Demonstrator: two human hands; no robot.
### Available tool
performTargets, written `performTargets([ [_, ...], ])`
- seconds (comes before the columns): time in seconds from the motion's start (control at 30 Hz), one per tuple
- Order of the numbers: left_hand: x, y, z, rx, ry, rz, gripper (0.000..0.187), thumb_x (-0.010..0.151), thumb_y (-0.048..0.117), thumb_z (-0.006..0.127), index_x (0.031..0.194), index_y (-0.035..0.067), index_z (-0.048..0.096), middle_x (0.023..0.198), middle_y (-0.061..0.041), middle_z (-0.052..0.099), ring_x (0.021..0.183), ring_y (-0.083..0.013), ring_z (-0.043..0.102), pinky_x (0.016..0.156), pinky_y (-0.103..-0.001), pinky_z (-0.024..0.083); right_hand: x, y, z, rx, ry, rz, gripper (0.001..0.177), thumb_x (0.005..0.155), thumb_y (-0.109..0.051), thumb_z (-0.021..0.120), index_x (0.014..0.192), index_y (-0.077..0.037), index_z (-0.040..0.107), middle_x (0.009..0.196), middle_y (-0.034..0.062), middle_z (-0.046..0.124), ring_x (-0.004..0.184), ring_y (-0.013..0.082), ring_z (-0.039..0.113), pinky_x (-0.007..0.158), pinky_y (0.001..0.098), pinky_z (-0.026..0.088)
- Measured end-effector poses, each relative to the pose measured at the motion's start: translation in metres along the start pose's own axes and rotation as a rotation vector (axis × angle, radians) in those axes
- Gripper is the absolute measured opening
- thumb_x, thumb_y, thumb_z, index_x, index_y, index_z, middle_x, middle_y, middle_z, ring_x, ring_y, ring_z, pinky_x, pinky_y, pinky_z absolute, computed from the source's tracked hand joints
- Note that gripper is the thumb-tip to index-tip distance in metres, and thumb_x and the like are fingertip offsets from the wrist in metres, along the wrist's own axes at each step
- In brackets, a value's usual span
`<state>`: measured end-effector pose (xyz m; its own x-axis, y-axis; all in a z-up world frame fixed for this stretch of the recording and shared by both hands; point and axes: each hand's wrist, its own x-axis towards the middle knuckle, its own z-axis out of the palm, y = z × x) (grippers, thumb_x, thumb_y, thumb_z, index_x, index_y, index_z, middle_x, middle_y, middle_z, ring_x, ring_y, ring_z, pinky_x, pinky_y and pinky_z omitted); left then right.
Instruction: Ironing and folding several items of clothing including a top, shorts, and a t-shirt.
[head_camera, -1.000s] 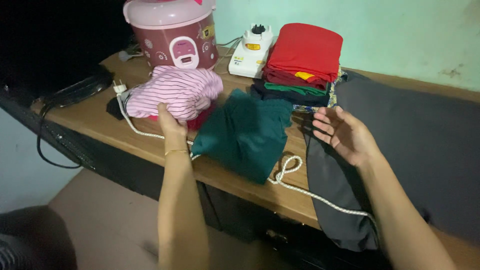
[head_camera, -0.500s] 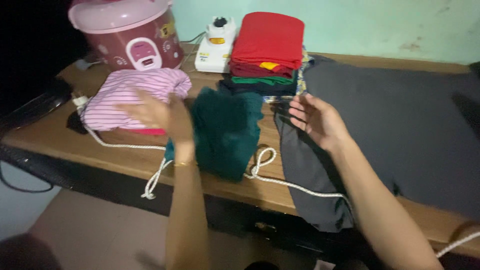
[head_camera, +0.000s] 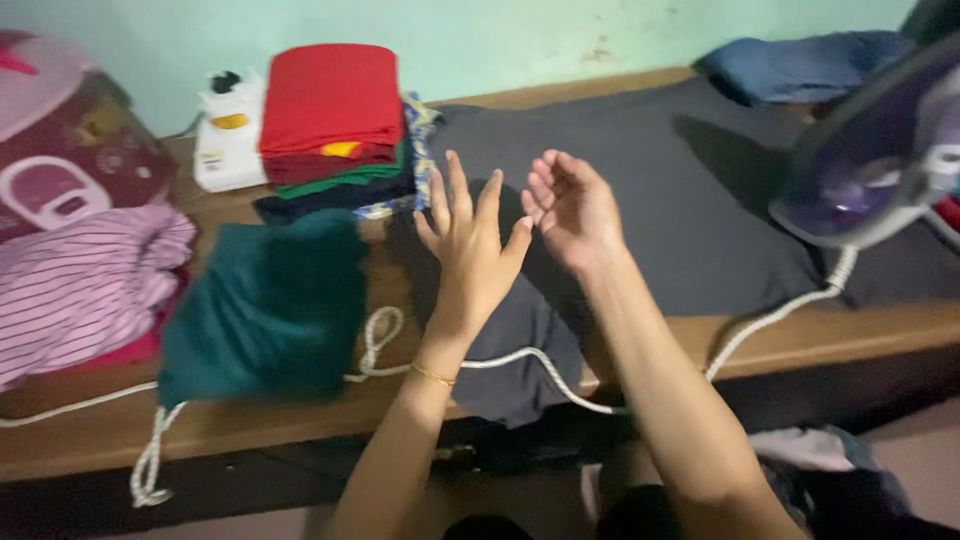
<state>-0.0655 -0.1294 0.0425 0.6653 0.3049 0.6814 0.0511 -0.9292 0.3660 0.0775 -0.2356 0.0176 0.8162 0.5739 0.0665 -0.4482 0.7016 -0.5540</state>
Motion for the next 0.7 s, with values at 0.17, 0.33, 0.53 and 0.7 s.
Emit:
performTargets([
  [0.17,0.001,0.054,0.028,-0.128,-0.158,0.097,0.052,0.090,0.036,0.072,0.135,0.010,0.065,0.161,-0.025,0.031,0.150,-0.0453,0.024,0.112,-0.079,0.014,-0.054,-0.072,-0.056,0.029,-0.001,-0.100,0.015,0.097,-0.021,0.063,0.103,-0.009,0.070,0.099,0.0052,0.075,0.091,0.0179,0.072,0.090,0.0394,0.056],
  [0.33,-0.010,0.130,0.060,-0.220,-0.344,0.240,0.047,0.089,0.038,0.069,0.127,0.010,0.070,0.154,-0.023,0.046,0.145,-0.0427,0.037,0.112,-0.076,0.016,-0.109,-0.136,-0.120,0.040,0.077,-0.074,0.012,0.100,-0.021,0.065,0.104,-0.010,0.070,0.100,0.0047,0.074,0.094,0.0180,0.072,0.094,0.0399,0.055],
  [0.53,-0.029,0.238,0.081,-0.363,-0.411,0.466,0.035,0.092,0.043,0.067,0.091,0.010,0.080,0.139,-0.013,0.063,0.139,-0.0368,0.048,0.114,-0.074,0.018,-0.222,-0.200,-0.171,0.014,0.268,-0.335,0.015,0.100,-0.022,0.063,0.105,-0.010,0.071,0.100,0.0039,0.073,0.091,0.0181,0.070,0.090,0.0394,0.053],
  [0.7,-0.081,0.313,0.133,-0.605,-0.485,0.630,0.037,0.100,0.041,0.064,0.102,0.008,0.080,0.119,-0.005,0.075,0.136,-0.0311,0.055,0.121,-0.069,0.021,-0.341,-0.226,-0.239,-0.062,0.480,-0.582,0.014,0.101,-0.023,0.062,0.103,-0.010,0.068,0.100,0.0045,0.072,0.094,0.0197,0.071,0.092,0.0396,0.054],
])
